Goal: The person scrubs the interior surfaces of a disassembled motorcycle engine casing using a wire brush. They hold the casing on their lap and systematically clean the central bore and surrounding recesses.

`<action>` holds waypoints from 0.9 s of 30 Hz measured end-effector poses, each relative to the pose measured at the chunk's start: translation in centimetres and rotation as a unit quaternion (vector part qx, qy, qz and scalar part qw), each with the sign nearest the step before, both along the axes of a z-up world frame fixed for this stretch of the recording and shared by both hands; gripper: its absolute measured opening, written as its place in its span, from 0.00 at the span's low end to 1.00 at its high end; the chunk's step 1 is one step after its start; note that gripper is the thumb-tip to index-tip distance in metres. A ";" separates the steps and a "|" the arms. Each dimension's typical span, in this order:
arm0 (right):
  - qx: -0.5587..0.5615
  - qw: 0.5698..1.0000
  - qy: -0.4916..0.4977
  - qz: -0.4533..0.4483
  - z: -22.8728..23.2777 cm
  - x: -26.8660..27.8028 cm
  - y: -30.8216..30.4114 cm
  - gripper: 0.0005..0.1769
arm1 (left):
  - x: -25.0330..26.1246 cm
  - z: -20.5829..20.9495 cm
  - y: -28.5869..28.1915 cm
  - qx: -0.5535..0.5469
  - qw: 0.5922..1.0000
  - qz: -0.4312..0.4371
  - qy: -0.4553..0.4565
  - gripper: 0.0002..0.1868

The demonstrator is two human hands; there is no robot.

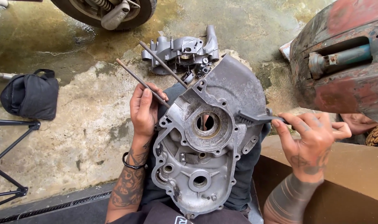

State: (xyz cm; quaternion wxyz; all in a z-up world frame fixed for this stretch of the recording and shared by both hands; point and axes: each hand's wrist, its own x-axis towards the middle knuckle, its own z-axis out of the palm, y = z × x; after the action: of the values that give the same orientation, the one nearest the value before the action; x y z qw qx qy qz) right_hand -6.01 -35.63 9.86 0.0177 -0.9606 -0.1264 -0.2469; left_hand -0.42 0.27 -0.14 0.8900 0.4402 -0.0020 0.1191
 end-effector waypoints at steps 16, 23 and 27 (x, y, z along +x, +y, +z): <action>0.079 0.994 -0.078 0.022 -2.6 1.3 -0.2 0.14 | -0.3 1.1 0.3 0.054 0.998 0.014 0.005 0.12; 0.125 0.991 -0.015 0.032 -3.3 3.2 1.7 0.11 | -1.4 2.1 1.7 0.157 0.987 0.031 0.030 0.13; 0.134 0.989 0.003 0.067 -3.1 3.2 2.3 0.15 | -3.7 3.9 1.8 0.203 0.979 0.008 0.028 0.31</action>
State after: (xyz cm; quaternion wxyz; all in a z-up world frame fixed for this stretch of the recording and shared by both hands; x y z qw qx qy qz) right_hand -2.77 -33.37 6.79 0.1635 -0.9395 -0.1564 -0.2573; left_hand -4.11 2.06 3.73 0.7805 0.6152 0.0020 0.1111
